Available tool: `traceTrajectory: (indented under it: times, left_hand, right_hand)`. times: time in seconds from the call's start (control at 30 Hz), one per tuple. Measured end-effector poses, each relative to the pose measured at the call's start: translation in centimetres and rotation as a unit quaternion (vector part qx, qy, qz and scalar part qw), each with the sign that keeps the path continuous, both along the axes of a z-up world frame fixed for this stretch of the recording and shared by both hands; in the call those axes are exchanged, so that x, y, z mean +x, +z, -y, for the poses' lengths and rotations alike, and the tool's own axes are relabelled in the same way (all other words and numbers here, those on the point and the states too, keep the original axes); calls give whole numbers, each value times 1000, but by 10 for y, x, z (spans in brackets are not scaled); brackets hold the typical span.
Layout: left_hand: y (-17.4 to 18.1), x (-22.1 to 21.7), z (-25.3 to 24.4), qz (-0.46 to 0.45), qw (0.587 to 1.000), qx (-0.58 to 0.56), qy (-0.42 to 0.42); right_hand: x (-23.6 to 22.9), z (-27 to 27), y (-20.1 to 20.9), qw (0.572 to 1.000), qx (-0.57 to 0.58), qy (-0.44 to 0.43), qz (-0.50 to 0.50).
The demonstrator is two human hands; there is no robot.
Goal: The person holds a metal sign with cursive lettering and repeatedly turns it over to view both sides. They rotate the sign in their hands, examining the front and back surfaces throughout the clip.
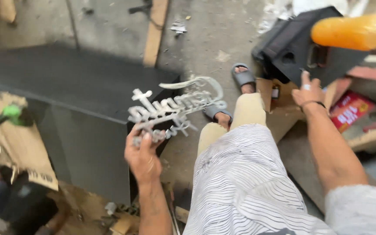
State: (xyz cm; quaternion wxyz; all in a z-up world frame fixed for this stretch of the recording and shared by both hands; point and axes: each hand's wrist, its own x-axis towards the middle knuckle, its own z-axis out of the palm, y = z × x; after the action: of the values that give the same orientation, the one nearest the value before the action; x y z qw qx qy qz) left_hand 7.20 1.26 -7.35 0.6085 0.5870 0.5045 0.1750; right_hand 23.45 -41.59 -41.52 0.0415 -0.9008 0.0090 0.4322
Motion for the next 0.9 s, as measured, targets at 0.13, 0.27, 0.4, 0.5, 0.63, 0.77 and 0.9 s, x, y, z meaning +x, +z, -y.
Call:
traceTrajectory:
  times: [0.13,0.27,0.4,0.5,0.63,0.77,0.9]
  left_hand:
    - [-1,17,-6,42,983,-132,124]
    - [-6,16,-22,81,959,-215,164]
    - [7,9,-39,118,956,-232,138]
    - [22,8,-47,154,947,-257,118]
    - [12,-2,-56,175,946,-261,81]
    - [-13,-18,-52,303,912,-273,52]
    - [-5,-38,-21,391,881,-263,-38]
  right_hand:
    - [0,11,30,962,192,-56,187]
    - [16,-32,137,842,474,-78,247]
    - [24,-105,228,749,633,-155,119]
    - [13,-156,281,637,713,-273,-107]
    - [-19,-190,294,491,792,-269,-243]
    - [-53,-203,309,506,767,-330,-216]
    - [-75,-205,311,511,758,-342,-218]
